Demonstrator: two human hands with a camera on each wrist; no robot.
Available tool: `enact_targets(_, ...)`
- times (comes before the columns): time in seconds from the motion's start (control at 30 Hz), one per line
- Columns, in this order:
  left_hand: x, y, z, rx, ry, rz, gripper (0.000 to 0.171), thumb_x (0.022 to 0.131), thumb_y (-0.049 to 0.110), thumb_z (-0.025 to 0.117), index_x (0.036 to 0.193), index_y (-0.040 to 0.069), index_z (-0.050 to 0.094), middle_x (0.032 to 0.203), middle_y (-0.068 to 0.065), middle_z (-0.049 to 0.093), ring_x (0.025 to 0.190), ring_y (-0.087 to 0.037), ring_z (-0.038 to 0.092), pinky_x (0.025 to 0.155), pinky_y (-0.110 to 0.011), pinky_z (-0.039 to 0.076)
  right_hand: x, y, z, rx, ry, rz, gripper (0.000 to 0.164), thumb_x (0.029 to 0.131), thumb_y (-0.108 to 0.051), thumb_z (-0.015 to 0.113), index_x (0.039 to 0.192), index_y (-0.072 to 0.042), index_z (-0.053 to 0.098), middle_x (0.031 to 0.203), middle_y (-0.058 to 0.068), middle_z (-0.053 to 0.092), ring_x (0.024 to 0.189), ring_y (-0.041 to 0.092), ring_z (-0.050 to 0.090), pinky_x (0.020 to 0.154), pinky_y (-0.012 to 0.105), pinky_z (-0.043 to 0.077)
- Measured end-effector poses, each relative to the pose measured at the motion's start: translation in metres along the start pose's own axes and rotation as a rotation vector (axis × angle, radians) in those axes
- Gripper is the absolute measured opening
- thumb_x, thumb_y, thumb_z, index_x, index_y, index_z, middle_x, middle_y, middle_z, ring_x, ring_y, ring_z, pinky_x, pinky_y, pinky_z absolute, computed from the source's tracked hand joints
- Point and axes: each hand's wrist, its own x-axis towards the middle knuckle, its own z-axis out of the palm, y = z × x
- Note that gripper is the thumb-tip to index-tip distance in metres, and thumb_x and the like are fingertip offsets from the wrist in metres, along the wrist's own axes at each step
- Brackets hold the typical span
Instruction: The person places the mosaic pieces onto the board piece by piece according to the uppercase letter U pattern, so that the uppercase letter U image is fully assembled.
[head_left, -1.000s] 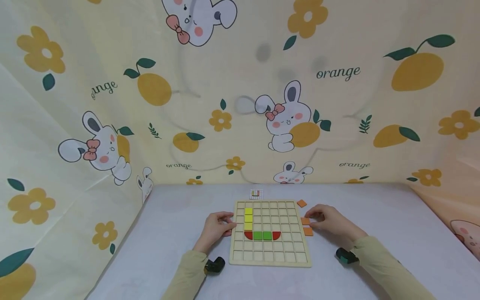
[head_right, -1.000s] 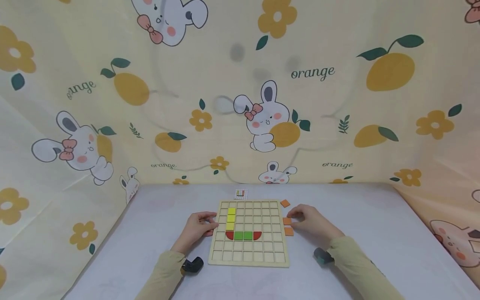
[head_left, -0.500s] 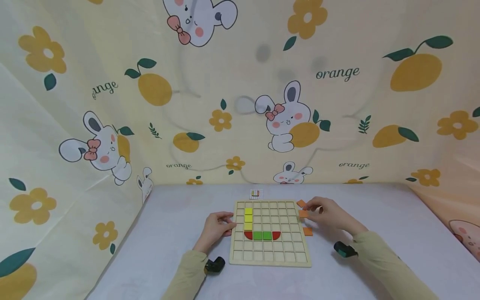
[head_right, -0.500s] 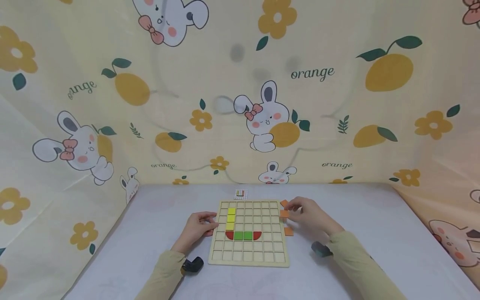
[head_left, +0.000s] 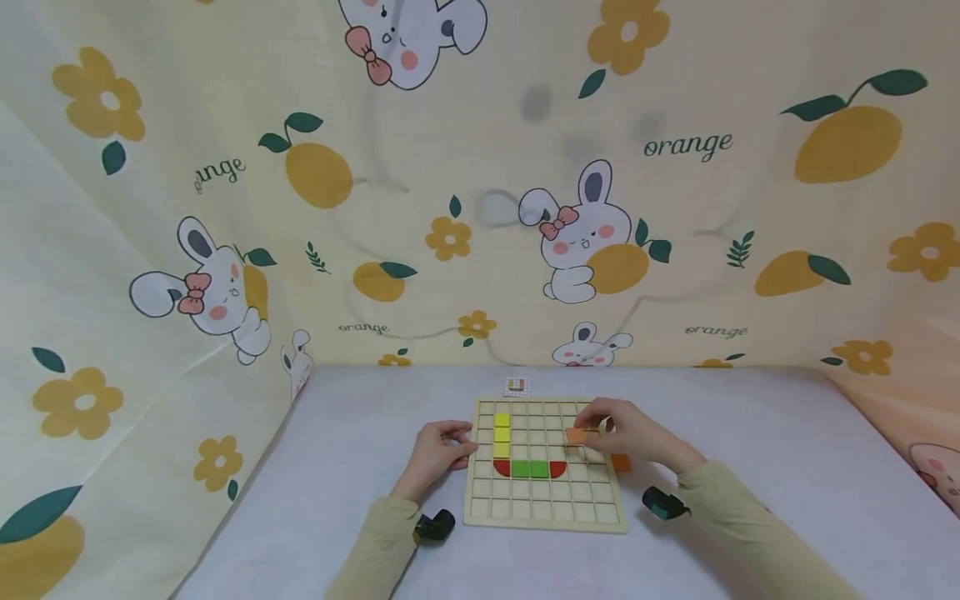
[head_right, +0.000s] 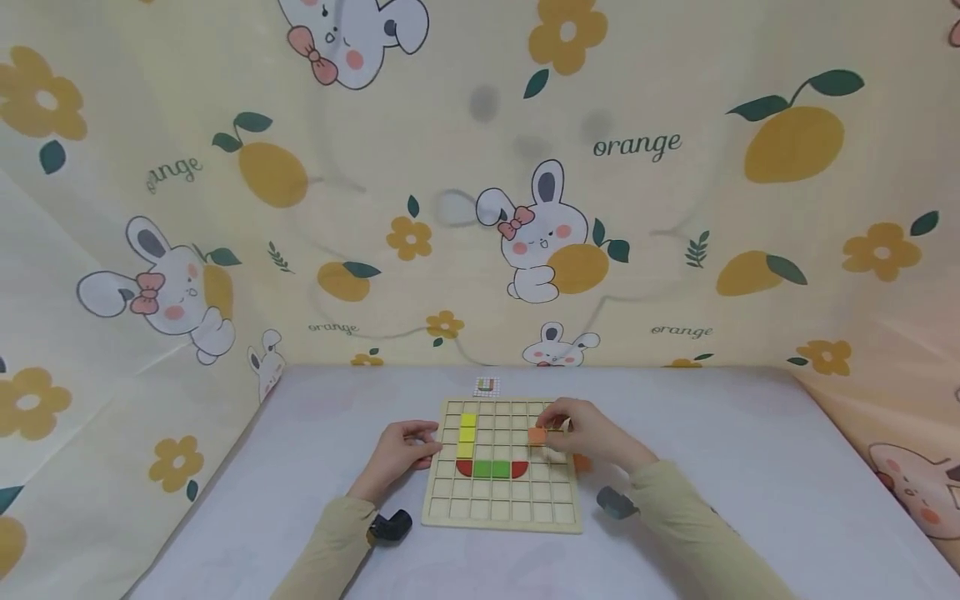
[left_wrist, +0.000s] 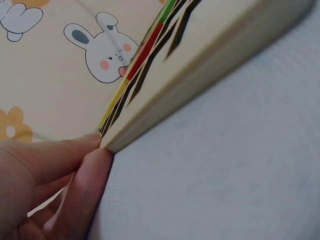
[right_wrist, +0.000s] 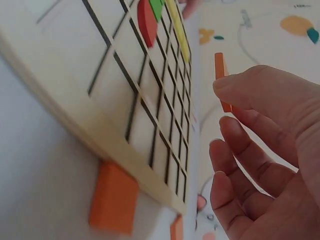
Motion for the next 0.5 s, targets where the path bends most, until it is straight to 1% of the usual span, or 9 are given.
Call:
enact_targets(0.13, 0.001, 0.000, 0.001, 0.017, 0.003, 0.000, 0.038, 0.081, 0.006, 0.076, 0.117, 0.005, 0.066, 0.087, -0.007, 0.061, 0.057, -0.012, 0.060, 0.057, -0.028, 0.058, 0.006, 0.001, 0.009, 0.007, -0.024, -0.017, 0.018, 0.082, -0.013, 0.075, 0.099, -0.013, 0.069, 0.094, -0.004, 0.064, 0.089, 0.026, 0.053, 0.073, 0.034, 0.049)
enact_targets(0.2, 0.001, 0.000, 0.002, 0.021, 0.003, 0.003, 0.038, 0.081, 0.006, 0.076, 0.117, 0.005, 0.066, 0.087, -0.007, 0.061, 0.058, -0.012, 0.060, 0.057, -0.028, 0.058, 0.008, 0.003, 0.013, 0.010, -0.029, -0.025, 0.020, 0.082, -0.014, 0.076, 0.100, -0.013, 0.069, 0.095, -0.004, 0.064, 0.088, 0.025, 0.053, 0.072, 0.032, 0.049)
enact_targets(0.33, 0.002, -0.001, 0.001, 0.025, 0.003, 0.020, 0.038, 0.080, 0.005, 0.076, 0.117, 0.004, 0.066, 0.087, -0.007, 0.061, 0.058, -0.012, 0.060, 0.056, -0.028, 0.058, 0.009, 0.005, 0.021, 0.021, -0.033, -0.012, 0.022, 0.082, -0.015, 0.076, 0.102, -0.015, 0.068, 0.098, -0.004, 0.062, 0.087, 0.022, 0.053, 0.072, 0.027, 0.049)
enact_targets(0.43, 0.001, -0.001, 0.000, 0.026, 0.001, 0.032, 0.038, 0.080, 0.004, 0.076, 0.116, 0.003, 0.066, 0.086, -0.007, 0.061, 0.057, -0.012, 0.060, 0.056, -0.029, 0.058, 0.010, 0.006, 0.026, 0.033, -0.040, -0.002, 0.022, 0.083, -0.015, 0.076, 0.103, -0.015, 0.066, 0.098, -0.005, 0.060, 0.087, 0.022, 0.052, 0.072, 0.027, 0.048)
enact_targets(0.5, 0.001, -0.001, 0.000, 0.027, 0.002, 0.032, 0.037, 0.080, 0.004, 0.076, 0.116, 0.003, 0.066, 0.086, -0.007, 0.061, 0.056, -0.011, 0.060, 0.056, -0.028, 0.058, 0.010, 0.006, 0.029, 0.036, -0.044, -0.012, 0.021, 0.083, -0.015, 0.075, 0.102, -0.015, 0.066, 0.097, -0.004, 0.060, 0.086, 0.022, 0.052, 0.071, 0.027, 0.047)
